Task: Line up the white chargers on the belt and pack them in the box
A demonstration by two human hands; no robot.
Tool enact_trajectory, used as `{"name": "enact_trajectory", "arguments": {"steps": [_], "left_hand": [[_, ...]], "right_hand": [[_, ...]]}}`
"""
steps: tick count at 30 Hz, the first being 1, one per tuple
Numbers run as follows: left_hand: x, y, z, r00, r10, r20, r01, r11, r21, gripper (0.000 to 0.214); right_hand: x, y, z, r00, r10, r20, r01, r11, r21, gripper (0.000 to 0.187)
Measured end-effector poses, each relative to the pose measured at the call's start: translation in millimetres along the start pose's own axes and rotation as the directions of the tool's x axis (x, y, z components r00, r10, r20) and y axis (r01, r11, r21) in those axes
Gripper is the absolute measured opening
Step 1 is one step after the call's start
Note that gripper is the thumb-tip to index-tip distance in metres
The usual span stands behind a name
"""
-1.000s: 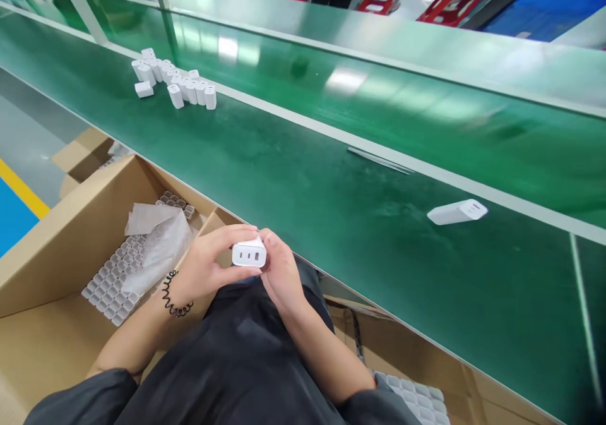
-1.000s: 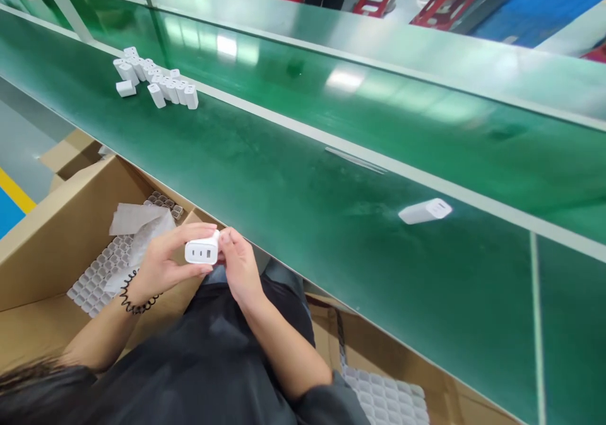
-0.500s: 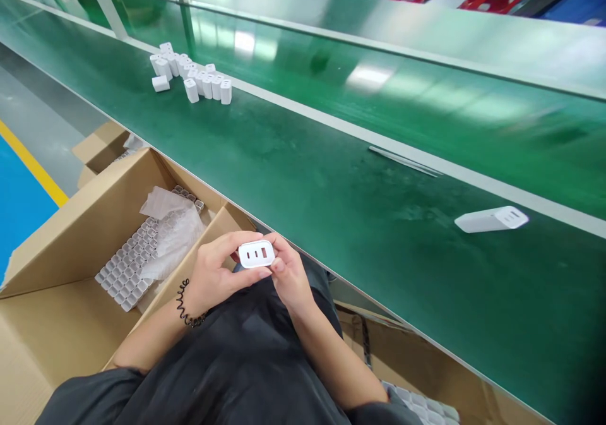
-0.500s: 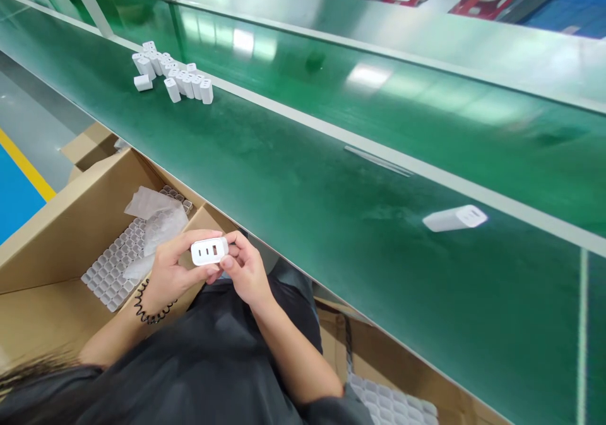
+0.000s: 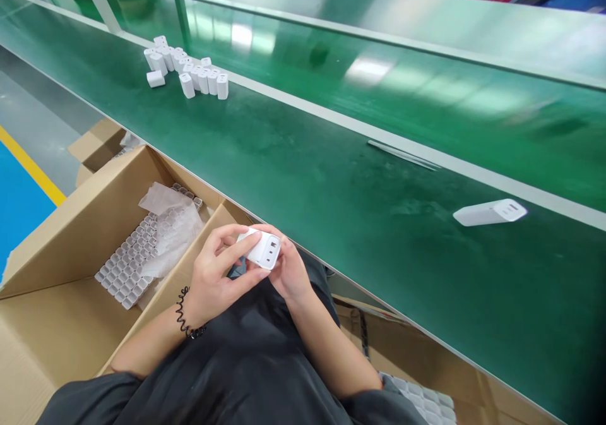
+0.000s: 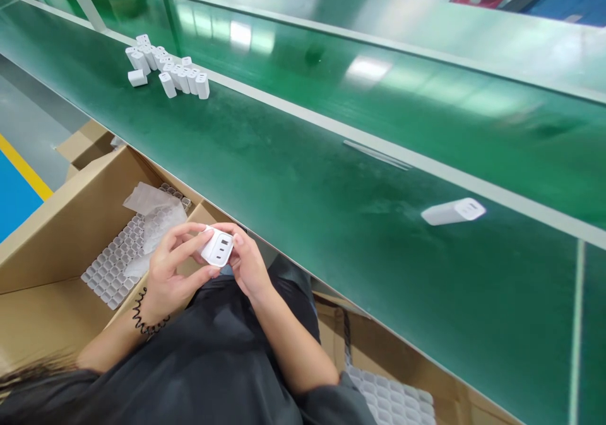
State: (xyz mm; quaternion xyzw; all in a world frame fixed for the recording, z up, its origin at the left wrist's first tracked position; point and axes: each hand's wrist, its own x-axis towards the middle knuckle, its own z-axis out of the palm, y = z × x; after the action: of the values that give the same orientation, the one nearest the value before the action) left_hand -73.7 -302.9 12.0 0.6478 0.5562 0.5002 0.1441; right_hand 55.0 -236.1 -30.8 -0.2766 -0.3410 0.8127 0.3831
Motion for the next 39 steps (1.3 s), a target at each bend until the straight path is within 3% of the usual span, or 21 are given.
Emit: {"name": "enact_trajectory", "arguments": {"steps": [7,19,24,35,39], "left_hand": [[-1.0,0.9,3.7,1.000,0.009,-0.022,-0.009,1.000,0.009,0.047],[-7.6,-0.4,0.2,0.988,-0.128,0.082,0.145,0.957,-0.251,0.043],[-9.5,-1.6,0.2,0.981,-0.162,0.104,0.182,0.956,-0.229,0.039],[-7.8,-5.3,4.2,0.990,-0.118,0.075,0.130,0.975,-0.181,0.034],[-11.0,-10.9,7.3,0.966,-0.234,0.106,0.252,0.946,-0.206,0.032]], "right_hand": [[-3.5,2.8,-1.6,0.998,0.058,-0.018,-0.058,0.997,-0.042,0.052],[-8.4,-1.9,-6.1,0.988,-0.151,0.011,0.151,0.972,-0.182,0.058],[-11.4,-0.8,-9.2,0.989,-0.151,0.005,0.148,0.967,-0.207,0.057],[-14.8,-4.6,-12.8,0.986,-0.167,-0.006,0.162,0.962,-0.220,0.053],[-13.3,-1.6,-16.2,0.993,-0.112,0.034,0.117,0.963,-0.242,0.056]]}}
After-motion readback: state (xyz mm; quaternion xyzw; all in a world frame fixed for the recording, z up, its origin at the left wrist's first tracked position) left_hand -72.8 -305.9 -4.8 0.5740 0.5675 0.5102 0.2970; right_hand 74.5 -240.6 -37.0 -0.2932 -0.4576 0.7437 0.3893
